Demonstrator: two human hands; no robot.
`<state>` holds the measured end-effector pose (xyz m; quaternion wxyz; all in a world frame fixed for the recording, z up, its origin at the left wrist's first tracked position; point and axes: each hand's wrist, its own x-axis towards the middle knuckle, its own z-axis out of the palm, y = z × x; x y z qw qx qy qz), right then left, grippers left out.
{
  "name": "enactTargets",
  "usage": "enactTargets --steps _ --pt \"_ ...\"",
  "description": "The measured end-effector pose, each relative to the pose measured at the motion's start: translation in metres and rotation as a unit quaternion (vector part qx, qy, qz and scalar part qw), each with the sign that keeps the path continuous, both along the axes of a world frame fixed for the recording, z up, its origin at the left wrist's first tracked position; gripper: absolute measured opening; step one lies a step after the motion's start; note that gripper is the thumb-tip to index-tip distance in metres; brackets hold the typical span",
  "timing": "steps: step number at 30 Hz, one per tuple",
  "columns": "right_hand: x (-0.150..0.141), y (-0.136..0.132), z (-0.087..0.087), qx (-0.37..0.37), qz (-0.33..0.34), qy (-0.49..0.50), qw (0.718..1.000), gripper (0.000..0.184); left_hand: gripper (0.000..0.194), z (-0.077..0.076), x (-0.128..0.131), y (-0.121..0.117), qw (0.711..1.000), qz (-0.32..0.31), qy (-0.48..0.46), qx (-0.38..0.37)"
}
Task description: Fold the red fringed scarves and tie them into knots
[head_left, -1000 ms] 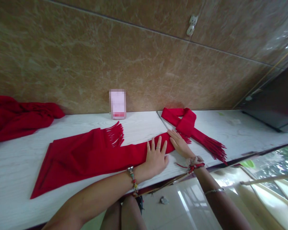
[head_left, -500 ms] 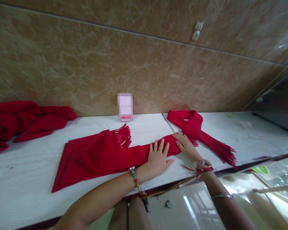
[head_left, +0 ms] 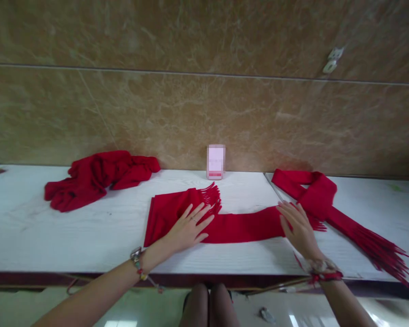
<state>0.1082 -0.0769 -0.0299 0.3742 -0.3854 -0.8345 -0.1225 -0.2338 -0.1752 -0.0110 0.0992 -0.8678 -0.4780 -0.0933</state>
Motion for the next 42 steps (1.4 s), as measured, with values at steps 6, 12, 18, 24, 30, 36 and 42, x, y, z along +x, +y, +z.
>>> enactTargets --steps 6,12,18,24,30,36,42 --pt "-0.106 -0.032 -0.009 -0.138 0.149 -0.135 0.97 0.04 0.044 -0.013 -0.097 -0.015 0.976 0.118 -0.16 0.084" --pt "-0.133 -0.022 -0.016 -0.234 0.166 -0.213 0.934 0.043 0.05 -0.029 -0.119 -0.018 0.938 0.204 -0.277 -0.042" --pt "-0.131 -0.016 -0.017 -0.258 0.164 -0.193 0.932 0.041 0.044 -0.024 -0.112 -0.012 0.932 0.213 -0.284 -0.069" --pt "-0.173 -0.002 0.009 -0.249 0.209 -0.126 0.937 0.042 0.042 -0.028 -0.112 -0.013 0.929 0.226 -0.288 -0.055" --pt "-0.22 0.007 0.001 -0.279 0.256 -0.177 0.909 0.047 0.041 -0.029 -0.112 -0.007 0.926 0.306 -0.22 -0.032" --pt "-0.204 0.023 -0.005 -0.287 0.253 -0.117 0.916 0.048 0.039 -0.028 -0.113 -0.005 0.93 0.302 -0.206 -0.023" --pt "-0.192 0.011 0.003 -0.24 0.221 -0.095 0.941 0.048 0.041 -0.025 -0.113 -0.006 0.926 0.303 -0.224 -0.032"
